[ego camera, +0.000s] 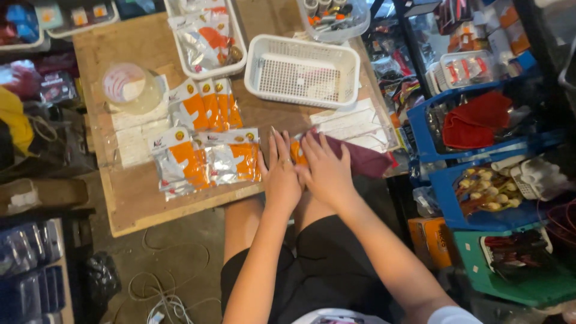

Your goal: Cleaning a plastic basket with a cloth and organizing packaged parts on a workbench.

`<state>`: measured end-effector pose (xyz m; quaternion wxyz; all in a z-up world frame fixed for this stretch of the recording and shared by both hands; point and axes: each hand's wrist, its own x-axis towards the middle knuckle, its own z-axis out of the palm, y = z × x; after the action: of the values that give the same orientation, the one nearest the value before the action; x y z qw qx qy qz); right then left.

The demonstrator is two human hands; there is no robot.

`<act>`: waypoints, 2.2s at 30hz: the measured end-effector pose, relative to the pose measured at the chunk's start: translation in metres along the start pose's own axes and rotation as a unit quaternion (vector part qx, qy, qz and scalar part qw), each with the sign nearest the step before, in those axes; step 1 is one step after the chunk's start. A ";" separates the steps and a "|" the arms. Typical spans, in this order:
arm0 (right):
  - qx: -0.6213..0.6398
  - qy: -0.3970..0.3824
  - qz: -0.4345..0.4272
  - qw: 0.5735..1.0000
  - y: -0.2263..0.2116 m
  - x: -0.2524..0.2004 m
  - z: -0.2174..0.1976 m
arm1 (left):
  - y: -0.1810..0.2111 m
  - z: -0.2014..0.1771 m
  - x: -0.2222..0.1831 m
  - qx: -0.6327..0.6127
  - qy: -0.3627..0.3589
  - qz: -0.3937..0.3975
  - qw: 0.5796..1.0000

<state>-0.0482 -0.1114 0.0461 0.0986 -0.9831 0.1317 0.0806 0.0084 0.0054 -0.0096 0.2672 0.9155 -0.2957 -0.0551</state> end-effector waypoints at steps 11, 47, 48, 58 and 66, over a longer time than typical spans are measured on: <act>-0.030 -0.007 -0.070 0.997 -0.006 -0.009 -0.014 | 0.003 0.000 0.002 0.003 -0.032 -0.023 0.999; -0.027 0.094 -0.085 0.992 0.031 -0.029 0.012 | 0.012 -0.007 0.003 0.003 -0.016 -0.031 0.999; -0.030 0.088 -0.085 0.992 0.031 -0.023 0.011 | 0.012 -0.006 0.003 0.002 -0.014 -0.032 0.999; 0.008 0.018 -0.054 0.998 0.034 -0.002 -0.002 | 0.014 -0.008 0.001 0.013 0.001 -0.020 1.000; -0.025 0.185 0.000 0.983 0.030 -0.047 0.030 | 0.007 0.004 -0.008 -0.020 0.185 0.045 0.981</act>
<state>-0.1056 -0.1221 0.0210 0.0480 -0.9832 0.1459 -0.0989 -0.0031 0.0033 -0.0095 0.3378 0.8900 -0.2812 0.1214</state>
